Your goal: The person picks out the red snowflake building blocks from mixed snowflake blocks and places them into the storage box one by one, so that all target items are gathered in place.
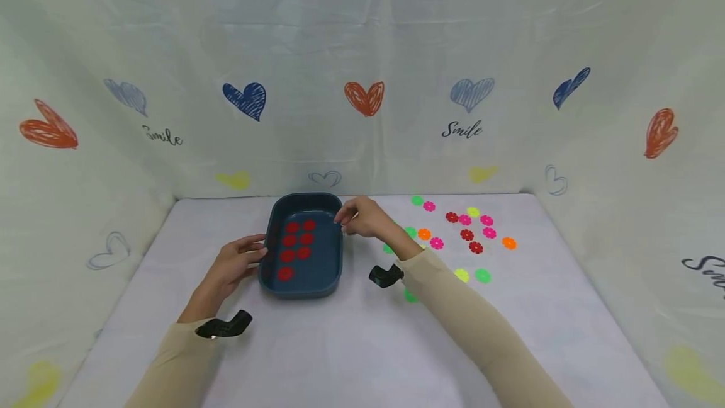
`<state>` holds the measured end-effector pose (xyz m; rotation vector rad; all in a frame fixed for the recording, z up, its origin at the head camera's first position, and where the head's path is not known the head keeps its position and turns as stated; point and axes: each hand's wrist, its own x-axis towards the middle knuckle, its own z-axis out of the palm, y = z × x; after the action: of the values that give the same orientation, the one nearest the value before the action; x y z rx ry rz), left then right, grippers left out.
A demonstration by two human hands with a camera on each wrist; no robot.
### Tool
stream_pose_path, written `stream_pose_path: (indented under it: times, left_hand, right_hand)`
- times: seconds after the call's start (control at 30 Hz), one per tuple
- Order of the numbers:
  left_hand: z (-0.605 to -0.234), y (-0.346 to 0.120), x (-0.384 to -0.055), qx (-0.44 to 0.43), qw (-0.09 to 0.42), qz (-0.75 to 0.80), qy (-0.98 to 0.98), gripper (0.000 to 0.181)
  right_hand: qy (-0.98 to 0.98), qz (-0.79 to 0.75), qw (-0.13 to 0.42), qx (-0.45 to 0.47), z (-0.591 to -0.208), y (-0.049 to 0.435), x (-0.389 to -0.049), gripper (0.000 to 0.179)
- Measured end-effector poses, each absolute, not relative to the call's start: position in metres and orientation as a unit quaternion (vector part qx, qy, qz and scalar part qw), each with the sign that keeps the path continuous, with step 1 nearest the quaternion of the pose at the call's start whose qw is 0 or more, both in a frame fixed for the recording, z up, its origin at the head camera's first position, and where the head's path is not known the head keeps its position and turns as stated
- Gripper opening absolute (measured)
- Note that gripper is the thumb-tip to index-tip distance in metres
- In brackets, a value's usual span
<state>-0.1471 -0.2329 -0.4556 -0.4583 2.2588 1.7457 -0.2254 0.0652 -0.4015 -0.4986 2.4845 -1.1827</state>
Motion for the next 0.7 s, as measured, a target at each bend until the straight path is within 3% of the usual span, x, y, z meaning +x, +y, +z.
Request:
stream_pose_path:
  times: [0.7]
  left_hand:
    - [-0.456,-0.233,-0.148,-0.157,0.137,0.595,0.776,0.057]
  right_hand:
    - [0.87,-0.455,0.161,-0.102,-0.418,0.153,-0.214,0.02]
